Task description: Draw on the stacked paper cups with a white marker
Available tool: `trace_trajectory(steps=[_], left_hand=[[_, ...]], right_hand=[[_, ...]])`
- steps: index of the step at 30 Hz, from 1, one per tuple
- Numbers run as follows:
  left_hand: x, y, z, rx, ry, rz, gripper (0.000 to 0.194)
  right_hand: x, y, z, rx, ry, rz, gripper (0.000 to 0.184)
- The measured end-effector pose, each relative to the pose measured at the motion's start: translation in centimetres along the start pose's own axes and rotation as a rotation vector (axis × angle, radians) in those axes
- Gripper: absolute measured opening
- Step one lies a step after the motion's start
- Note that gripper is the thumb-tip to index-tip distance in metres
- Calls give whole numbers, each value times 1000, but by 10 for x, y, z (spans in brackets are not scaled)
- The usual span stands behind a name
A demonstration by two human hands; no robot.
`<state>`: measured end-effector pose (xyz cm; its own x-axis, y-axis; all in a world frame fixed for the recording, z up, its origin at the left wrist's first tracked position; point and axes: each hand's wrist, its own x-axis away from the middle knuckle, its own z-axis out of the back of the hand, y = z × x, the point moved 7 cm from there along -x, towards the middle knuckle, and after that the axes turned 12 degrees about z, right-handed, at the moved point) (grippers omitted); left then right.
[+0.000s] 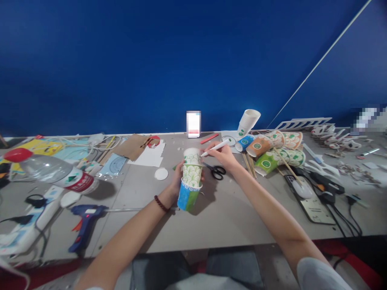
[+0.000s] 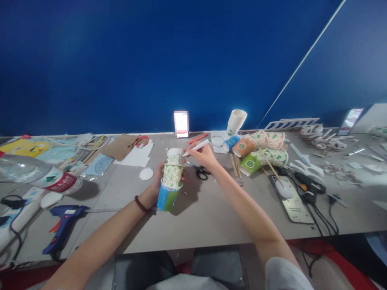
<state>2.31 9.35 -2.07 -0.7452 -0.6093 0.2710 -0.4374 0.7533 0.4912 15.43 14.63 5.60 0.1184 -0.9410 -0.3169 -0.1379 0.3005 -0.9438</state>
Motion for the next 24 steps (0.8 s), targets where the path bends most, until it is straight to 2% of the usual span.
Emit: trace_trajectory(steps=[15,18,24], left_hand=[[-2,-4,7,75,-2,49,60],[-3,-3,10,77,1,24,62],[-2,-4,11,131,8,31,57]], right_hand=[[2,-3,-5,-16,-62,44,7],[2,-4,-6,-13,-67,41,9],[1,-4,-2,-24,-14,22,13]])
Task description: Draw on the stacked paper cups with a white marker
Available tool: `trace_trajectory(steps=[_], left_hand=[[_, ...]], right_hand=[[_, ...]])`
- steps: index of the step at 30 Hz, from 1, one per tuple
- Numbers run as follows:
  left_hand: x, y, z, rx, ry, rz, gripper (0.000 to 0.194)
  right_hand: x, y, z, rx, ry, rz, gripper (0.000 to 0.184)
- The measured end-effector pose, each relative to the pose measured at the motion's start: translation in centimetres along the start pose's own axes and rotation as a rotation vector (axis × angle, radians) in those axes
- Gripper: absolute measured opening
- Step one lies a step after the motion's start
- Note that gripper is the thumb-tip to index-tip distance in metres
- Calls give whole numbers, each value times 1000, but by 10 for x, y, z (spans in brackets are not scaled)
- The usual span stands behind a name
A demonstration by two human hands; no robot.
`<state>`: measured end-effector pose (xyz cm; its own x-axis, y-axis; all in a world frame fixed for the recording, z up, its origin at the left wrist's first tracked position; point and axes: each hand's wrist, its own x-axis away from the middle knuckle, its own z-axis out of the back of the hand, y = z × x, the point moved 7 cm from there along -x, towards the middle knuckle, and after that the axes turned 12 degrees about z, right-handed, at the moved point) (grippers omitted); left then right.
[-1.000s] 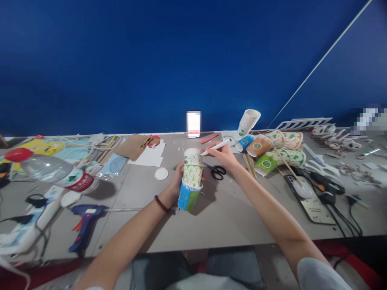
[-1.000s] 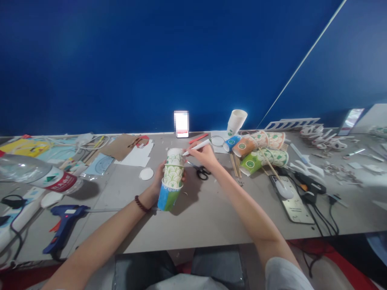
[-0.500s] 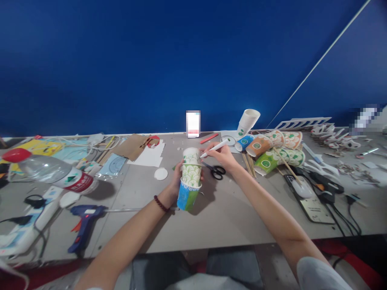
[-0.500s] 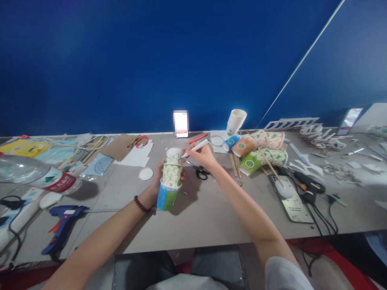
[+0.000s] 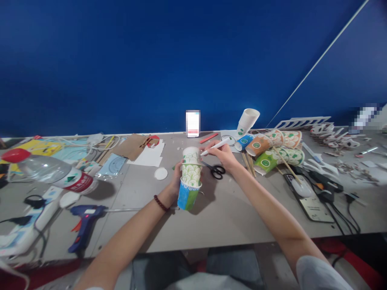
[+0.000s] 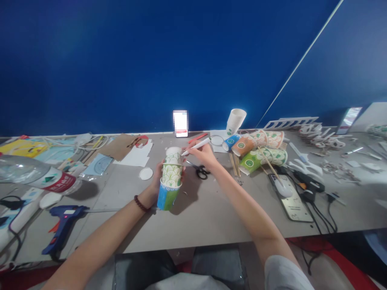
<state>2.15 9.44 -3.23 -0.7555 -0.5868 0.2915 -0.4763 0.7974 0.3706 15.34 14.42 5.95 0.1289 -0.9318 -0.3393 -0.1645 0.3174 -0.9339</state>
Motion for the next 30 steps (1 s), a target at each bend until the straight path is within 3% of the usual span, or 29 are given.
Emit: trace_trajectory(steps=[10,16,25,30], left_hand=[[1,4,-2,-36,46,-54,48],[3,4,-5,-9,5,-42,48],[6,7,-12,-3,57,-98,62],[6,5,-13,-8,59,-89,52]], right_hand=[[0,-1,3,-24,30,-47,16],[1,-12,-1,93,-11,31,22],[6,-21,-11,231,-73,151,6],[9,-18,-13,297,-95,149,10]])
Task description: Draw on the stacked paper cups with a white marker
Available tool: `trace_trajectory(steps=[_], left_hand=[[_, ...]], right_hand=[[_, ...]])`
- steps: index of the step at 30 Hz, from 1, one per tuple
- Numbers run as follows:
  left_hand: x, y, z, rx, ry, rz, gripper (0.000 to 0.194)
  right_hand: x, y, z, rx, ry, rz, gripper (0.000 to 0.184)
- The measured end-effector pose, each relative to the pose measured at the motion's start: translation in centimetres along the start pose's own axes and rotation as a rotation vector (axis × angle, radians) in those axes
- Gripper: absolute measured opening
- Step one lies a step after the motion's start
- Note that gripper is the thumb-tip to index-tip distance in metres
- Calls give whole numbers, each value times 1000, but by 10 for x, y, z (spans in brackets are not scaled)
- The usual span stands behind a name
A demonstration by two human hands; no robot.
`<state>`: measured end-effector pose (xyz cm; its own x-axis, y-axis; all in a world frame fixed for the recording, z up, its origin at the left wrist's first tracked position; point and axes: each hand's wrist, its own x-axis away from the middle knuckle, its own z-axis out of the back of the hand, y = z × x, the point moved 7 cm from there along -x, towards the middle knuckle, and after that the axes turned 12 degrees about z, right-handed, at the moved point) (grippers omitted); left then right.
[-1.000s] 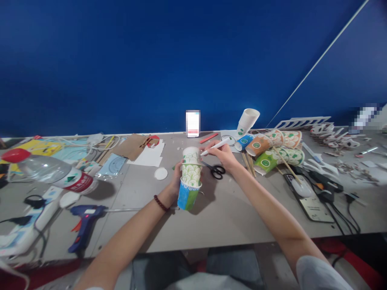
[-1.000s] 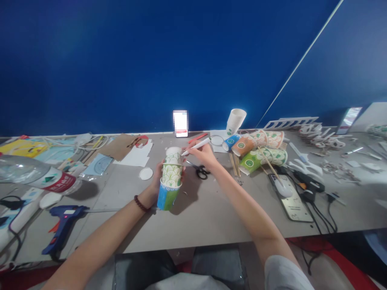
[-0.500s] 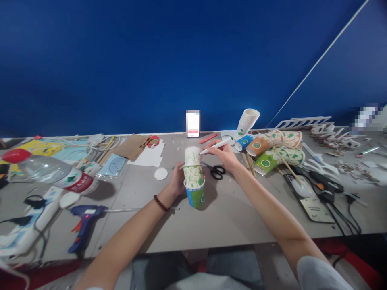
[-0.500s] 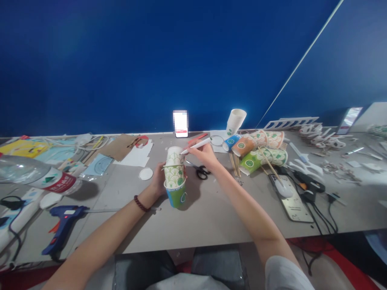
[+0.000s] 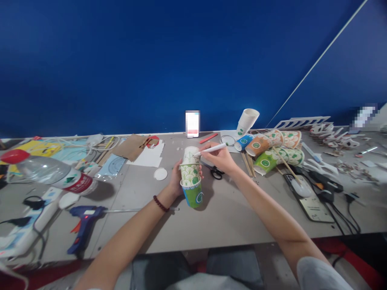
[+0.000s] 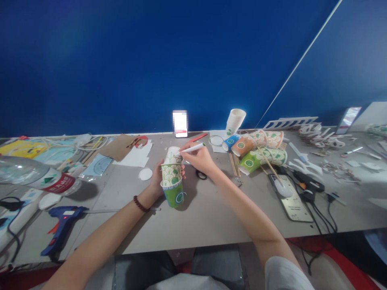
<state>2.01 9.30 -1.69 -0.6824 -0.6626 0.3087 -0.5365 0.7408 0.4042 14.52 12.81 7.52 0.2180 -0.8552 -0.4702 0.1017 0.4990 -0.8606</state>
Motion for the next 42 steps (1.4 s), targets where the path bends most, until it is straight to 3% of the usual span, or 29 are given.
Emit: trace_trajectory(steps=[14,42], left_hand=[[-1,2,-2,-39,-27,-24,47],[-2,0,2,-26,-27,6,51]], right_hand=[[1,0,-3,61,-21,18,10],[0,0,5,56,68,-10,6]])
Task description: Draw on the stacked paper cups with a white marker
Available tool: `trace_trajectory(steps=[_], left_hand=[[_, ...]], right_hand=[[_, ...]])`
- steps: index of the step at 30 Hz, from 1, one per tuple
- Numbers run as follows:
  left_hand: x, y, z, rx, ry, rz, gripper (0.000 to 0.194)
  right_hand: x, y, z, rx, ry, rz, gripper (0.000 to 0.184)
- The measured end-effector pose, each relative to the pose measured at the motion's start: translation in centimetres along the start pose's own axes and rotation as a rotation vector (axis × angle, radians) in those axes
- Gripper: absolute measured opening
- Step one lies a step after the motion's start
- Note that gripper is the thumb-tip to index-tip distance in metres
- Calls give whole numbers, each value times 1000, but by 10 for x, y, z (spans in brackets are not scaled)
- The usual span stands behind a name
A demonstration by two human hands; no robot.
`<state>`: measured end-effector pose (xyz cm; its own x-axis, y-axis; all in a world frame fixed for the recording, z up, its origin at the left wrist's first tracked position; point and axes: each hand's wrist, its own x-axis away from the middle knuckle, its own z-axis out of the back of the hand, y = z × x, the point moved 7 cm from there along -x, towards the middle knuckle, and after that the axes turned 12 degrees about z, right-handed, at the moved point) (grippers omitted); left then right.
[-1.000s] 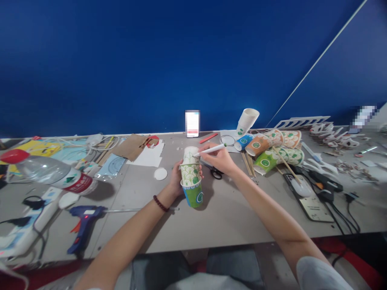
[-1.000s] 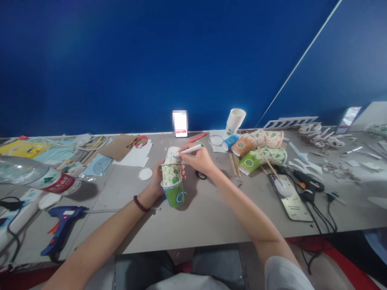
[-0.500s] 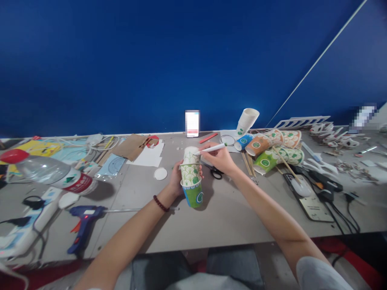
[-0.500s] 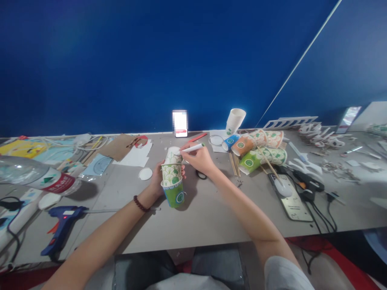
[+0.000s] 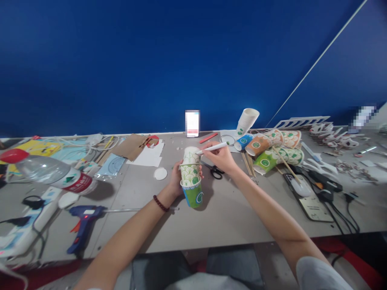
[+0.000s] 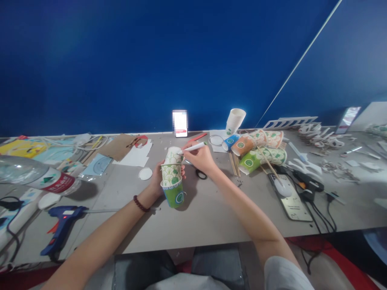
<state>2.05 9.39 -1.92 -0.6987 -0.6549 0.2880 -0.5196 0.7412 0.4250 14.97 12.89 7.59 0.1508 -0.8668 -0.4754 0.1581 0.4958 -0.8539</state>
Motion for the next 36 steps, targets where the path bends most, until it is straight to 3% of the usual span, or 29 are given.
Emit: trace_trajectory(steps=[36], left_hand=[[-1,2,1,-11,2,-23,48]], right_hand=[[0,1,-3,-58,-10,-1,6]])
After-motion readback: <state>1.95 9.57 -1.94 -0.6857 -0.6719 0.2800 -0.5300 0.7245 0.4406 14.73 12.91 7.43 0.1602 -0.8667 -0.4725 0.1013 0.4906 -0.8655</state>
